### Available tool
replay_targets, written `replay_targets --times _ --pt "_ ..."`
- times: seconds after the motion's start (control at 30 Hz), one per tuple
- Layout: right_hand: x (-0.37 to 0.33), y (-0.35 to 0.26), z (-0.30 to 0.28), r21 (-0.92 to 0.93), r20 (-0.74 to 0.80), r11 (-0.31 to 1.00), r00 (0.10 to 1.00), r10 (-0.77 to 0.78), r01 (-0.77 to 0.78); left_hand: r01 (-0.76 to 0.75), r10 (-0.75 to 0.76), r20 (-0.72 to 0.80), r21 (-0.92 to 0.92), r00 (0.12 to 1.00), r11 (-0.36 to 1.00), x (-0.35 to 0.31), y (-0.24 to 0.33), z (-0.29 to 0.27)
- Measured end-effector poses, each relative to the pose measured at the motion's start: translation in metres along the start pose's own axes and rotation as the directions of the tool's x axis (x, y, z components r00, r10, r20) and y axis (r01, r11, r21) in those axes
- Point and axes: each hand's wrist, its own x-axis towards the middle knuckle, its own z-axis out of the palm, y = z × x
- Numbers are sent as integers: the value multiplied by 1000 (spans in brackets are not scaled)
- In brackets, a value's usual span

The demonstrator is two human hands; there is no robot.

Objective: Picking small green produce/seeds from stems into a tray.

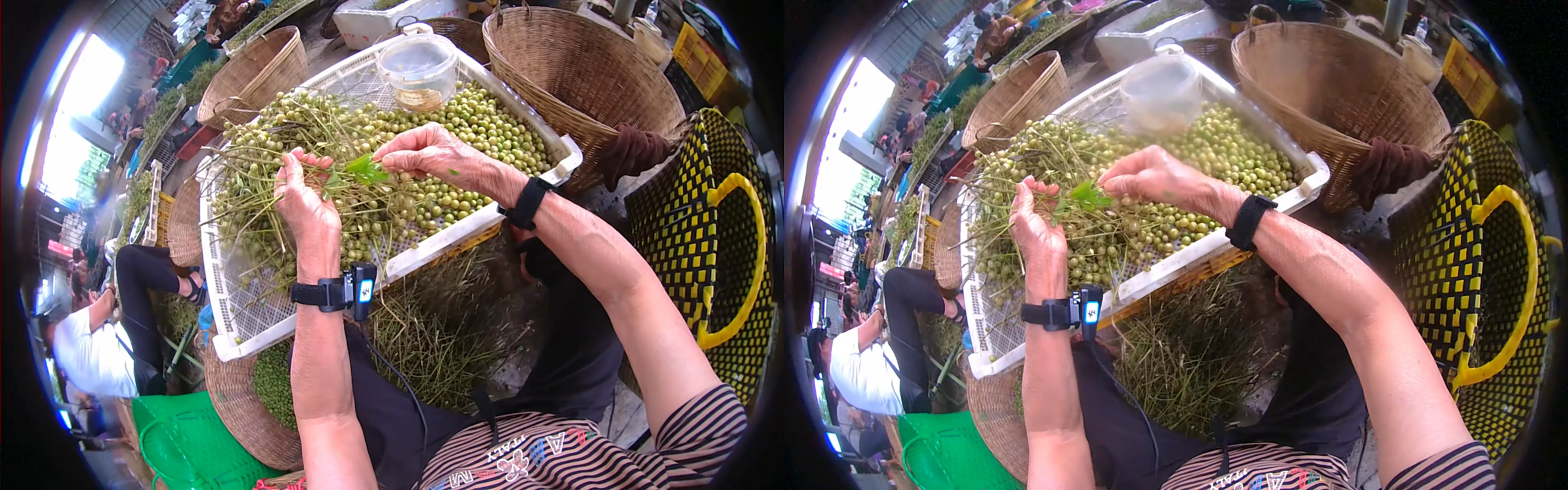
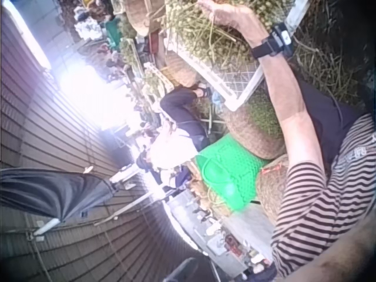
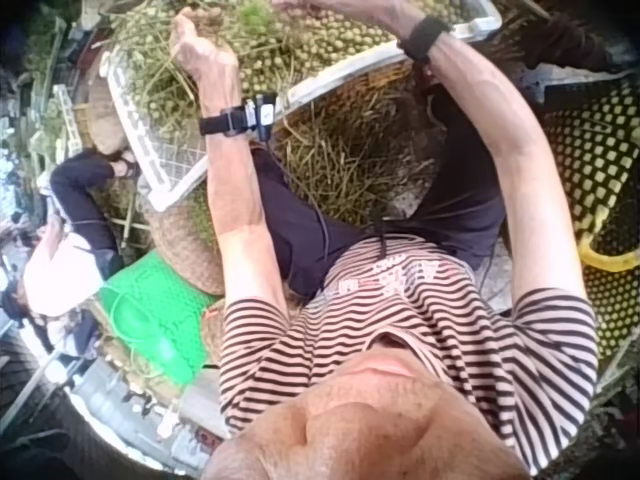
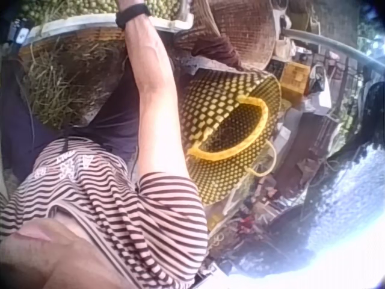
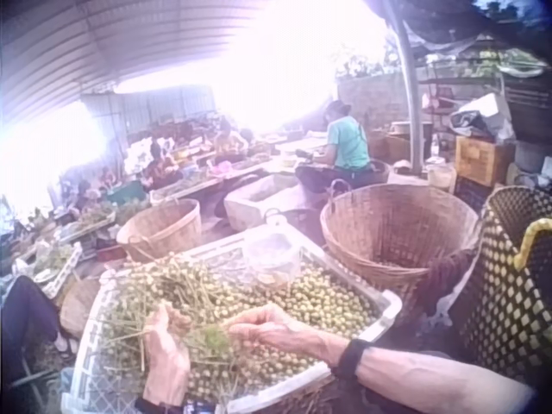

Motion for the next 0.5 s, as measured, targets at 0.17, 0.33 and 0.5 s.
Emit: replay_targets --times 0.17,0.33,0.5 --pt "6 5 -3 151 -43 981 990 133 -125 -30 40 -138 69 990 997 -2 -2 7" --pt "6 -1 -2 531 -82 818 947 311 -223 -70 74 -144 30 987 997 3 -1 4" --pt "5 5 -1 294 -367 950 905 213 -104 -103 118 -190 85 975 991 -9 -12 22"
